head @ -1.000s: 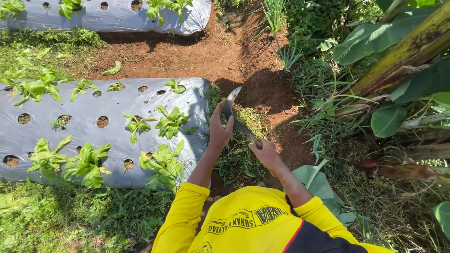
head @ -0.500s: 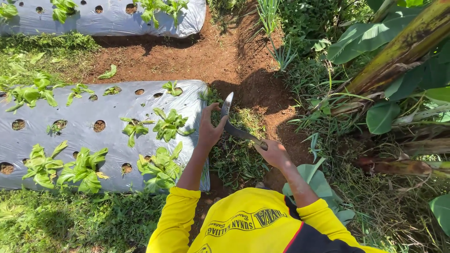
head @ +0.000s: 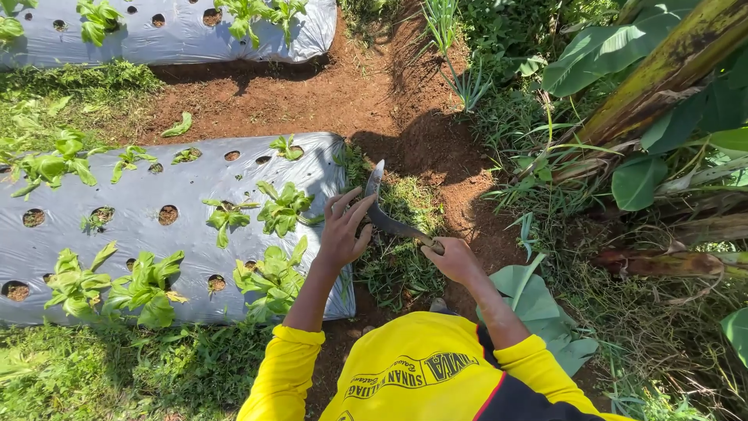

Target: The person uses a sickle to cut weeds growing between rows of plants covered with plastic mulch. They then gather the cut weeds by hand and move them aside, continuing the weeding process along the row.

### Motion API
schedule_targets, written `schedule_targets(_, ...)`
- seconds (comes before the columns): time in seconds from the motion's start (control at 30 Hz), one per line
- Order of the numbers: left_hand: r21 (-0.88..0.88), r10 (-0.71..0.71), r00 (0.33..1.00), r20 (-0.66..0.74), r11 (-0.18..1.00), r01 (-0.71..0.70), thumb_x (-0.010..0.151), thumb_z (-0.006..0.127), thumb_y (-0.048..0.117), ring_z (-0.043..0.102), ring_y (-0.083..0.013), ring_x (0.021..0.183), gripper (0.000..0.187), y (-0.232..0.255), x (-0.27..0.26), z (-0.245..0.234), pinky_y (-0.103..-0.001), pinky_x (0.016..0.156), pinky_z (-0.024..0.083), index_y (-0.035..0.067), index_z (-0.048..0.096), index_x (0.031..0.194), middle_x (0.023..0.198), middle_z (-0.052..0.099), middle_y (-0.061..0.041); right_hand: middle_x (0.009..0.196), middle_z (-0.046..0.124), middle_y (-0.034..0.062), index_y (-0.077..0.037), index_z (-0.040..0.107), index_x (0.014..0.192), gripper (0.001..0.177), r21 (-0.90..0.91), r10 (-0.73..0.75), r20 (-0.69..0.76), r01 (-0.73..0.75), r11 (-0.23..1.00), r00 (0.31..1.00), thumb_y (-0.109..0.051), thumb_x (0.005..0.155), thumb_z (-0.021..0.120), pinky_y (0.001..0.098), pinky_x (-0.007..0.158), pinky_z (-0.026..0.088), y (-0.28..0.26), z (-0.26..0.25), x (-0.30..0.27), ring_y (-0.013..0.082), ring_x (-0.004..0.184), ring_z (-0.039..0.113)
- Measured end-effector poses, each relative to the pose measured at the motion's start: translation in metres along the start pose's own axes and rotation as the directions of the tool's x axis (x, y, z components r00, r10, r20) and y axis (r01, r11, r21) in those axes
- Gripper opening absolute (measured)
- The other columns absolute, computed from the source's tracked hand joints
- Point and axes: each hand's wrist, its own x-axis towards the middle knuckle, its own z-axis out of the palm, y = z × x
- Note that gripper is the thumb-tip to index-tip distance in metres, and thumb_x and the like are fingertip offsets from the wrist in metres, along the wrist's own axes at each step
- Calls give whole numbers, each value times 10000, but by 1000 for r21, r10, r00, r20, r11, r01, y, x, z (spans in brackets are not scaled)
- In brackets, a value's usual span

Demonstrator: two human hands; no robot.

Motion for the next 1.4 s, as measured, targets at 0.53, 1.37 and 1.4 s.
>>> schedule_targets(0.53, -149, -64, 995, -74, 987, 52, 1077, 344, 319, 390, -292, 1536, 549, -12, -35, -18, -584, 1241, 318, 144, 384, 1596, 1544, 569, -28, 1216, 718, 359, 110, 518, 1508, 585, -3, -53, 90, 54, 999, 994, -278, 1079, 603, 441, 494, 535, 2, 36, -4, 223, 549, 649)
schedule_targets(1.37, -304, -118, 973, -197, 951, 54, 1127, 195, 470, 462, -341, 1466, 630, -22, -81, -32, -616, 1232, 312, 67, 377, 1574, 1418, 644, -69, 1335, 666, 332, 102, 516, 1492, 660, 22, -85, 144, 83, 996, 986, -382, 1074, 680, 674, 969, 626, -15, 84, -40, 509, 1207, 680)
schedule_targets(1.4, -304, -132, 971, -199, 950, 66, 1125, 187, 480, 468, -336, 1462, 638, -21, -84, -32, -615, 1232, 311, 63, 385, 1566, 1417, 646, -65, 1305, 687, 321, 99, 523, 1490, 664, 0, -90, 146, 91, 996, 985, -396, 1075, 678, 655, 940, 640, -10, 87, -37, 493, 1168, 706)
